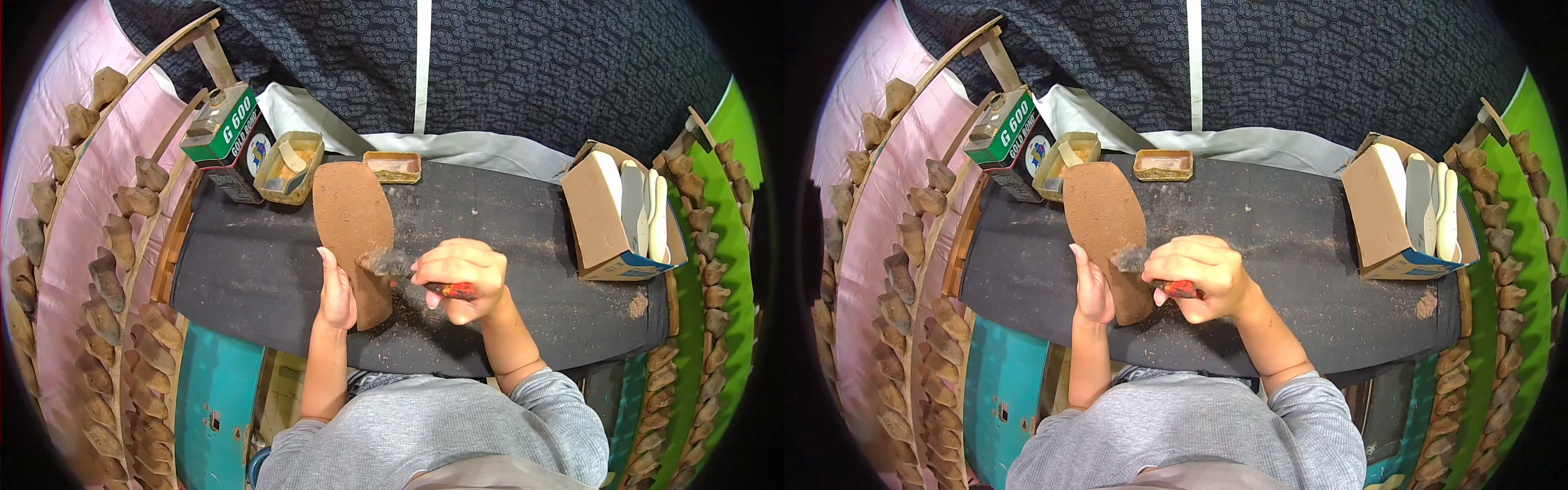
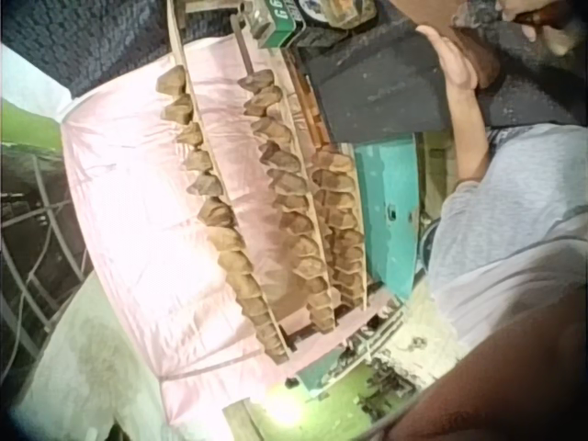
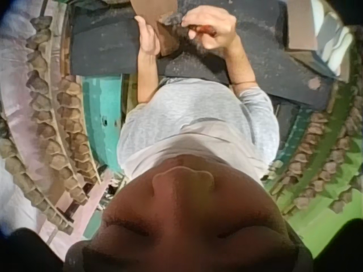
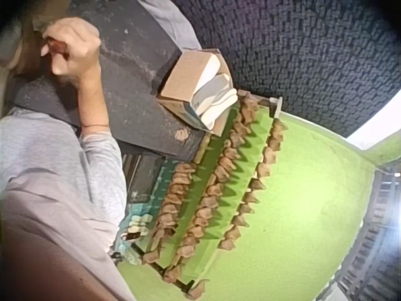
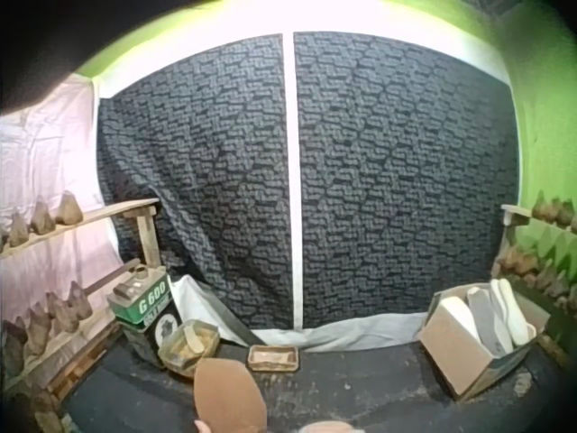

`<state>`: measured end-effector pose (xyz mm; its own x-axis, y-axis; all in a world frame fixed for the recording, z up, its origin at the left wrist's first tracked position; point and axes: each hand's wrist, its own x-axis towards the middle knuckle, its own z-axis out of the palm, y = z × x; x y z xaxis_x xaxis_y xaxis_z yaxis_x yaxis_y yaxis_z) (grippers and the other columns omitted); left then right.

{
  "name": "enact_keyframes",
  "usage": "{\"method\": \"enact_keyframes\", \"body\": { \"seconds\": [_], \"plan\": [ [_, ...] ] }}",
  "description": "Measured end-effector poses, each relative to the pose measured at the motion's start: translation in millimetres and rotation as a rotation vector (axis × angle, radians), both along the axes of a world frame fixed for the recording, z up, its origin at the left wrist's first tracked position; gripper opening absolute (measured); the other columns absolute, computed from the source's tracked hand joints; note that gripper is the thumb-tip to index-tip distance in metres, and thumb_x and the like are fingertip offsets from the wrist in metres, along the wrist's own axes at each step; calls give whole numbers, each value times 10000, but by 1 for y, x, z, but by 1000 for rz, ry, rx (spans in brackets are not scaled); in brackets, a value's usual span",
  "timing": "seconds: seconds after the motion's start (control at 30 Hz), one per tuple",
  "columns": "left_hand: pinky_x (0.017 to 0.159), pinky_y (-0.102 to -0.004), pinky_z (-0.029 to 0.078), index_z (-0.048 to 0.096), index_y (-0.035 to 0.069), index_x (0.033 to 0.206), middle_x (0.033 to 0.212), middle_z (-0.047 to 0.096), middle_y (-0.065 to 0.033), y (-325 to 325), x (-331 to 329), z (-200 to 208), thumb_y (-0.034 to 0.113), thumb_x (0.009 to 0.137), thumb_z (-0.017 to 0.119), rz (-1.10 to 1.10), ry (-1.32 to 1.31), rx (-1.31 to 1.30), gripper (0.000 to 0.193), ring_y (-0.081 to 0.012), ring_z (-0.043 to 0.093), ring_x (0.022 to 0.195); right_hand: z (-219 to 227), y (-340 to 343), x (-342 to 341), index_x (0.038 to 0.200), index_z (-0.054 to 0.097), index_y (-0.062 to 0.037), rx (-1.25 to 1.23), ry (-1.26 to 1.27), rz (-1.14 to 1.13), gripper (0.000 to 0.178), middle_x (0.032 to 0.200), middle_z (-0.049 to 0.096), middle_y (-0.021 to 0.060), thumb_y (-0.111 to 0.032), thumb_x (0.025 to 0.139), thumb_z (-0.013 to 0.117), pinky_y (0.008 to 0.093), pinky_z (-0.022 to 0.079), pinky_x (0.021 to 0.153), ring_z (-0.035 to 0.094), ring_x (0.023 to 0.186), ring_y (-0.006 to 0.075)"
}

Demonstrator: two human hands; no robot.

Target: The person takes shoe insoles from a box, applies adhesive onto them using a brush, and places the insoles into a basket.

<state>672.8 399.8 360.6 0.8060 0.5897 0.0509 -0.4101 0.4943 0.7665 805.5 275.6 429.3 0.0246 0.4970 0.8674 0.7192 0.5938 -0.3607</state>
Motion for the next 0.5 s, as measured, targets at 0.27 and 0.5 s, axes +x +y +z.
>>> {"method": "enact_keyframes", "body": {
  "seconds": [0.27,0.5],
  "plan": [
    [735,-376,530,406,48,1282,1070,588,-125,7,-4,-11,635,922,141,-155,-94,-44,737,-229,611,869,1,9,-2,837,650,-18,81,-81,-89,256,799,635,99,-11,588,708,307,511,575,626,638,229],
    [975,-404,397,372,68,1341,1296,486,-77,15,-2,-22,534,961,213,-6,-101,-169,623,-230,478,1169,-10,4,-8,817,640,-30,-45,-97,44,230,785,622,94,-86,616,738,314,506,589,616,658,234]
  ]
}}
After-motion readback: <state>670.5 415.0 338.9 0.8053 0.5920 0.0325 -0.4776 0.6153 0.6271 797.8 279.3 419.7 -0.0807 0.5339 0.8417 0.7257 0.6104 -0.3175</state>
